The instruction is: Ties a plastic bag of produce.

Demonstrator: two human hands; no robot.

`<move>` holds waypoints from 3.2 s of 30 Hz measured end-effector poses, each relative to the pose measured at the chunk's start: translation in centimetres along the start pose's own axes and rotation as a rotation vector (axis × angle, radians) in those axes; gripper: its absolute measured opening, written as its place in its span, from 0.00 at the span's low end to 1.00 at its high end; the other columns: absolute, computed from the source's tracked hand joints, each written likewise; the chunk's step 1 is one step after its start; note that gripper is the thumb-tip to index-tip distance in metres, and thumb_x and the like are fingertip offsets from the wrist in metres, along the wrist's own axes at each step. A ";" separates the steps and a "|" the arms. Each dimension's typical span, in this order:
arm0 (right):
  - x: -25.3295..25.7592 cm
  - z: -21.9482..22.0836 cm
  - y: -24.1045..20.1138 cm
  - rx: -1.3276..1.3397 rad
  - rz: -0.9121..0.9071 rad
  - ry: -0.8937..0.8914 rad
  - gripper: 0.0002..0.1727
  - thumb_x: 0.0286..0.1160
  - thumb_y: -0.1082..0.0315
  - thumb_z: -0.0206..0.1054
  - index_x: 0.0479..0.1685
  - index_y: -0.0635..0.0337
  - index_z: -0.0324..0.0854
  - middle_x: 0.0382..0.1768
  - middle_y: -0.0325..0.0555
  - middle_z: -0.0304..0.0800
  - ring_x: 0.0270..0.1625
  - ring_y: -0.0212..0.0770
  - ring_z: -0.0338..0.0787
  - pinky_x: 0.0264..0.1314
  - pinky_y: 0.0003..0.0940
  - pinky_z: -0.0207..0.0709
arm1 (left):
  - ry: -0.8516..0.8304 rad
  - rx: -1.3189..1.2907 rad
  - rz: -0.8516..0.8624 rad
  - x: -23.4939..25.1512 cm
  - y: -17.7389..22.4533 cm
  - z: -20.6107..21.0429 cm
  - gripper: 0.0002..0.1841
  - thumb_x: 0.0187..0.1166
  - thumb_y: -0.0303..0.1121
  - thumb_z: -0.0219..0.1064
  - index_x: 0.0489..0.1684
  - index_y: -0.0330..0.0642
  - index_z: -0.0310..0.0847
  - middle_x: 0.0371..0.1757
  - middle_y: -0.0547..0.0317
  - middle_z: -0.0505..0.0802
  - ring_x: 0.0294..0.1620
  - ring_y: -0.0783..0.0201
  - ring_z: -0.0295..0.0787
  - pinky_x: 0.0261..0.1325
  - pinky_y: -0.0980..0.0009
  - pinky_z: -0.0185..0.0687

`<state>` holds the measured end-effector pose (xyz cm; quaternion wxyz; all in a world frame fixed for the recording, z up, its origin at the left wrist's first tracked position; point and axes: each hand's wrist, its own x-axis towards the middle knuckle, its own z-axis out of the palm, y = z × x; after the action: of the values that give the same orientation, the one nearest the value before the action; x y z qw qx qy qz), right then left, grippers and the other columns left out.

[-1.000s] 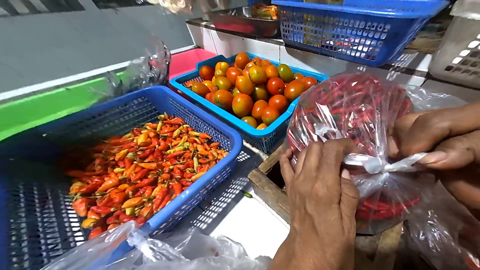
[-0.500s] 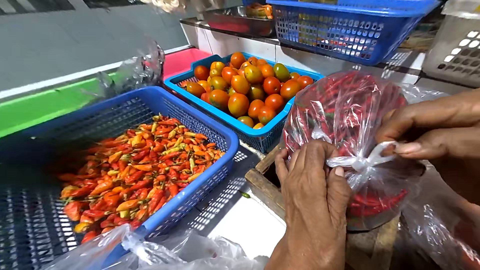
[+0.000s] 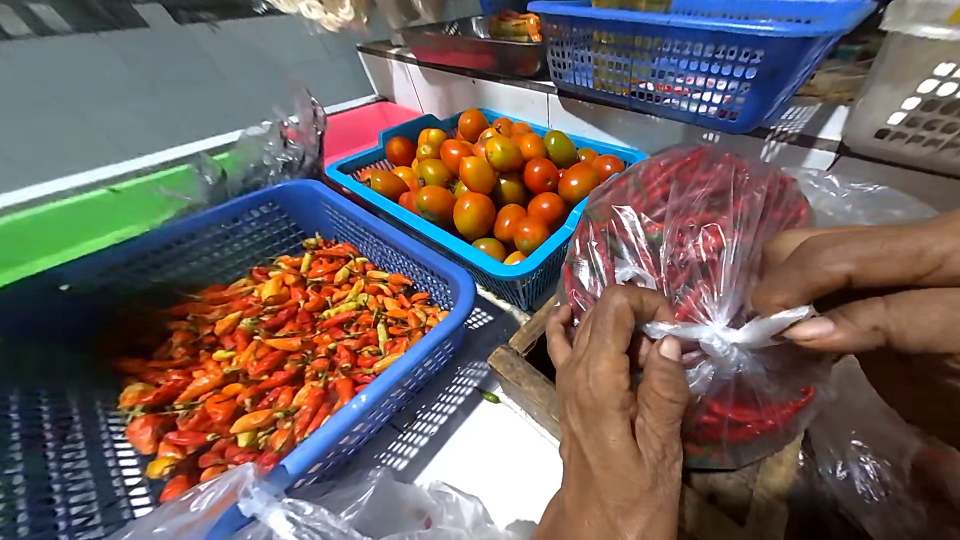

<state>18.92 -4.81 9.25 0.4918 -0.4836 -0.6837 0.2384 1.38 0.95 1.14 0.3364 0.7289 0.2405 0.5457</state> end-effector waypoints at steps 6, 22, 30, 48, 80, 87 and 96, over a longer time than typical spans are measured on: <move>0.1 0.0 0.7 0.227 0.043 0.037 0.13 0.67 0.82 0.60 0.26 0.61 0.90 0.26 0.40 0.89 0.29 0.28 0.86 0.32 0.17 0.81 | -0.017 -0.065 -0.042 0.1 0.1 -0.2 0.08 0.89 0.39 0.53 0.46 0.52 0.77 0.31 0.76 0.81 0.34 0.79 0.76 0.64 0.59 0.69; -0.5 1.3 0.4 -0.476 -0.217 0.147 0.16 0.73 0.68 0.61 0.56 0.56 0.87 0.41 0.28 0.84 0.40 0.20 0.82 0.41 0.13 0.77 | -0.008 -0.098 -0.050 0.1 -0.2 -0.3 0.07 0.88 0.38 0.55 0.45 0.52 0.77 0.33 0.75 0.83 0.39 0.79 0.79 0.67 0.62 0.68; -0.6 1.4 0.5 -0.759 -0.364 0.055 0.14 0.75 0.64 0.56 0.26 0.53 0.84 0.32 0.36 0.76 0.37 0.29 0.76 0.33 0.24 0.65 | -0.031 -0.043 -0.021 0.0 -0.2 -0.3 0.08 0.88 0.37 0.53 0.45 0.50 0.78 0.31 0.75 0.82 0.37 0.80 0.80 0.74 0.52 0.65; -0.3 0.7 -0.2 -0.060 -0.067 0.068 0.10 0.54 0.77 0.68 0.13 0.52 0.85 0.24 0.31 0.83 0.31 0.25 0.83 0.29 0.14 0.73 | -0.047 0.000 -0.007 -0.1 -0.2 -0.3 0.09 0.88 0.39 0.53 0.45 0.50 0.78 0.32 0.75 0.83 0.38 0.80 0.80 0.74 0.51 0.64; 0.3 -0.5 -1.5 0.018 0.068 -0.056 0.09 0.61 0.79 0.64 0.23 0.58 0.89 0.27 0.39 0.86 0.28 0.28 0.84 0.25 0.16 0.77 | -0.020 0.008 -0.126 -0.2 -0.2 -0.7 0.09 0.87 0.40 0.51 0.42 0.54 0.77 0.27 0.76 0.80 0.32 0.77 0.77 0.44 0.75 0.73; 0.2 -1.5 -1.7 -0.345 -0.195 -0.363 0.10 0.68 0.68 0.66 0.22 0.49 0.89 0.28 0.26 0.82 0.33 0.18 0.80 0.29 0.08 0.70 | -0.006 -0.027 -0.119 -0.3 -0.3 -0.6 0.09 0.87 0.40 0.52 0.42 0.54 0.78 0.25 0.75 0.79 0.25 0.77 0.74 0.38 0.76 0.72; -0.2 -0.8 -2.2 -0.156 0.081 -0.001 0.11 0.72 0.76 0.64 0.26 0.56 0.90 0.23 0.34 0.90 0.22 0.24 0.85 0.22 0.14 0.80 | 0.010 -0.059 -0.033 -0.2 -0.6 -0.6 0.10 0.90 0.42 0.52 0.42 0.52 0.77 0.29 0.75 0.80 0.31 0.79 0.75 0.46 0.76 0.72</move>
<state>18.72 -5.97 11.23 0.4423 -0.5475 -0.6804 0.2041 0.78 1.37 0.64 0.3654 0.7118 0.2380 0.5506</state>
